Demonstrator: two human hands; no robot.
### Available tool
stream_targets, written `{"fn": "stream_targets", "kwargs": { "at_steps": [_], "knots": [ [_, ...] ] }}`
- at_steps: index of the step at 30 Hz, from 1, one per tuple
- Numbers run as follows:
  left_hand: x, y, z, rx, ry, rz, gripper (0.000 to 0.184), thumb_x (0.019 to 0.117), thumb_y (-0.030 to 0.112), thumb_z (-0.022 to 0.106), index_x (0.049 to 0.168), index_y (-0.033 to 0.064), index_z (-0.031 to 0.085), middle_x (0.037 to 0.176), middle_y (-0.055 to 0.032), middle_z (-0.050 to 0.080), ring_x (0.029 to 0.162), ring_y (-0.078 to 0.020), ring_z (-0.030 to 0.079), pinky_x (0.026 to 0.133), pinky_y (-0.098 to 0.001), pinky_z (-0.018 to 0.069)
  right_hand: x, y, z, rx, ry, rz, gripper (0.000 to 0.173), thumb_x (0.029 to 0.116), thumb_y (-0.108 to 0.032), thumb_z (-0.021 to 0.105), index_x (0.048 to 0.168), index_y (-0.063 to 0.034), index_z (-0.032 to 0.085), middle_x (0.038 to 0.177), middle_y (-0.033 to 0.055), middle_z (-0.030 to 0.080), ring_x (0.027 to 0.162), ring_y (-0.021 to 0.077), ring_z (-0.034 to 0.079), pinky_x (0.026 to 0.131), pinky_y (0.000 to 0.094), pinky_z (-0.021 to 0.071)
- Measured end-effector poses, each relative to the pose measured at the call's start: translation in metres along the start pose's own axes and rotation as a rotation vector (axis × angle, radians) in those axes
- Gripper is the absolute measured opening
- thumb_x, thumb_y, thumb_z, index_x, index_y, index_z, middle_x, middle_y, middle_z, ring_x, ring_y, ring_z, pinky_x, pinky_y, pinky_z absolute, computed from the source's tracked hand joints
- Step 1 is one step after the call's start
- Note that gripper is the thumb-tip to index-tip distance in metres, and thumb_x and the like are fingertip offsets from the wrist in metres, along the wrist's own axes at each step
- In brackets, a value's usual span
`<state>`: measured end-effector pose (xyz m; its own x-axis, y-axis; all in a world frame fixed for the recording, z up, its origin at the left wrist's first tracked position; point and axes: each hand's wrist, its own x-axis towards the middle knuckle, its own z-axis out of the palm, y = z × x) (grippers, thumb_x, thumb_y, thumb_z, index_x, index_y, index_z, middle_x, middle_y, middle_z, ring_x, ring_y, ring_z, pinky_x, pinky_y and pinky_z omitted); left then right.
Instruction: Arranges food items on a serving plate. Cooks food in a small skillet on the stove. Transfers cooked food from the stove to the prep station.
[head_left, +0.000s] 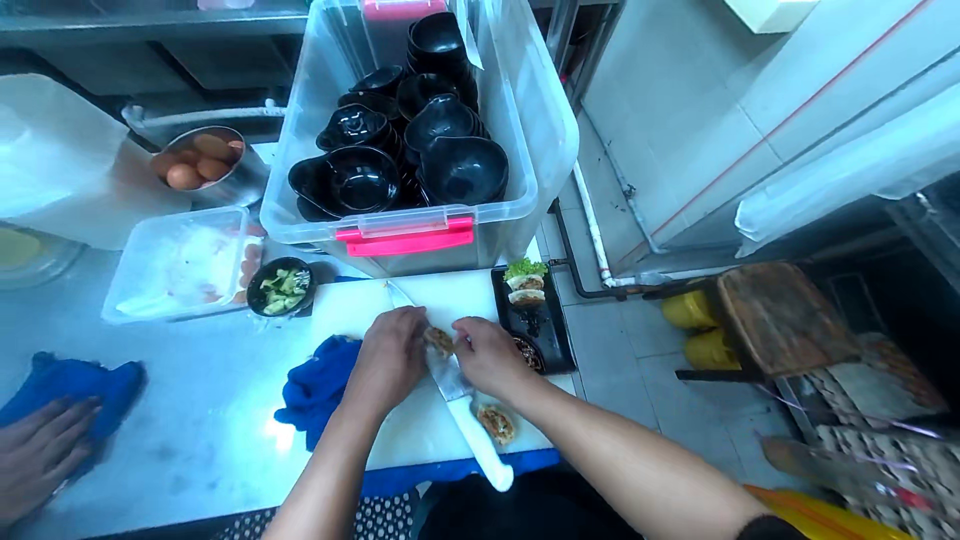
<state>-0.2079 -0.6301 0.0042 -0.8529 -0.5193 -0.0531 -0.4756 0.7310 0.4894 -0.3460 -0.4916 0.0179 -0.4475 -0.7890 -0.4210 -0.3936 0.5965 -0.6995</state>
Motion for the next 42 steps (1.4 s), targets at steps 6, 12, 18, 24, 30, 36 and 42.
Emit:
{"fn": "stream_targets", "kwargs": {
  "at_steps": [6, 12, 18, 24, 30, 36, 42],
  "knots": [
    [-0.029, 0.021, 0.017, -0.324, 0.126, -0.382, 0.031, 0.1010, 0.015, 0.060, 0.129, 0.0017, 0.064, 0.099, -0.0084, 0.074, 0.082, -0.0181, 0.071, 0.080, -0.0430, 0.0606, 0.019, -0.020, 0.019, -0.089, -0.060, 0.090, 0.036, 0.1035, -0.021, 0.053, 0.135, -0.0070, 0.065, 0.128, 0.0152, 0.065, 0.119, 0.0311, 0.064, 0.101, 0.0524, 0.0530],
    [-0.031, 0.027, 0.028, -0.558, 0.099, -0.533, 0.037, 0.0976, 0.019, 0.068, 0.131, 0.0031, 0.063, 0.101, -0.0051, 0.074, 0.085, -0.0147, 0.072, 0.083, -0.0395, 0.0611, 0.019, -0.017, 0.025, 0.028, -0.060, 0.097, 0.029, 0.1013, -0.018, 0.057, 0.127, -0.0102, 0.067, 0.126, 0.0132, 0.062, 0.116, 0.0286, 0.062, 0.098, 0.0510, 0.0534],
    [-0.035, 0.028, 0.040, -0.756, 0.169, -0.543, 0.031, 0.0962, 0.012, 0.067, 0.125, 0.0034, 0.064, 0.092, -0.0048, 0.074, 0.079, -0.0154, 0.073, 0.077, -0.0380, 0.0638, 0.009, -0.010, 0.017, 0.125, -0.101, 0.060, 0.031, 0.0994, -0.016, 0.061, 0.130, -0.0114, 0.061, 0.116, 0.0119, 0.067, 0.104, 0.0249, 0.067, 0.092, 0.0488, 0.0561],
    [-0.029, 0.071, 0.021, -0.779, 0.099, -0.439, 0.031, 0.0974, 0.012, 0.064, 0.127, 0.0049, 0.063, 0.098, -0.0010, 0.074, 0.076, -0.0123, 0.072, 0.072, -0.0324, 0.0642, -0.015, 0.025, -0.011, 0.490, 0.039, 0.016, 0.032, 0.0913, -0.007, 0.071, 0.123, -0.0085, 0.063, 0.102, 0.0067, 0.071, 0.090, 0.0174, 0.071, 0.083, 0.0379, 0.0608],
    [-0.016, 0.104, 0.014, -0.660, 0.022, -0.324, 0.032, 0.0986, 0.022, 0.064, 0.130, 0.0143, 0.065, 0.114, 0.0031, 0.071, 0.083, -0.0082, 0.070, 0.074, -0.0301, 0.0614, -0.037, 0.064, -0.067, 0.500, 0.266, -0.006, 0.032, 0.0903, -0.001, 0.070, 0.121, -0.0084, 0.065, 0.101, 0.0075, 0.072, 0.083, 0.0193, 0.070, 0.076, 0.0384, 0.0610],
    [-0.040, 0.088, 0.040, -0.437, 0.022, -0.238, 0.030, 0.0990, 0.027, 0.061, 0.125, 0.0144, 0.067, 0.118, 0.0016, 0.070, 0.086, -0.0069, 0.070, 0.074, -0.0280, 0.0617, -0.010, 0.114, -0.070, -0.423, 0.419, -0.436, 0.023, 0.0937, -0.007, 0.062, 0.114, -0.0098, 0.072, 0.113, 0.0062, 0.071, 0.108, 0.0226, 0.067, 0.091, 0.0407, 0.0590],
    [-0.077, 0.072, 0.062, -0.103, -0.063, 0.129, 0.034, 0.0969, 0.031, 0.060, 0.125, 0.0158, 0.071, 0.129, -0.0019, 0.068, 0.127, -0.0217, 0.059, 0.106, -0.0432, 0.0505, -0.011, 0.132, -0.058, -0.449, 0.556, -0.528, 0.020, 0.0958, -0.011, 0.063, 0.113, -0.0085, 0.072, 0.117, 0.0085, 0.069, 0.112, 0.0252, 0.065, 0.092, 0.0391, 0.0586]
  ]
}}
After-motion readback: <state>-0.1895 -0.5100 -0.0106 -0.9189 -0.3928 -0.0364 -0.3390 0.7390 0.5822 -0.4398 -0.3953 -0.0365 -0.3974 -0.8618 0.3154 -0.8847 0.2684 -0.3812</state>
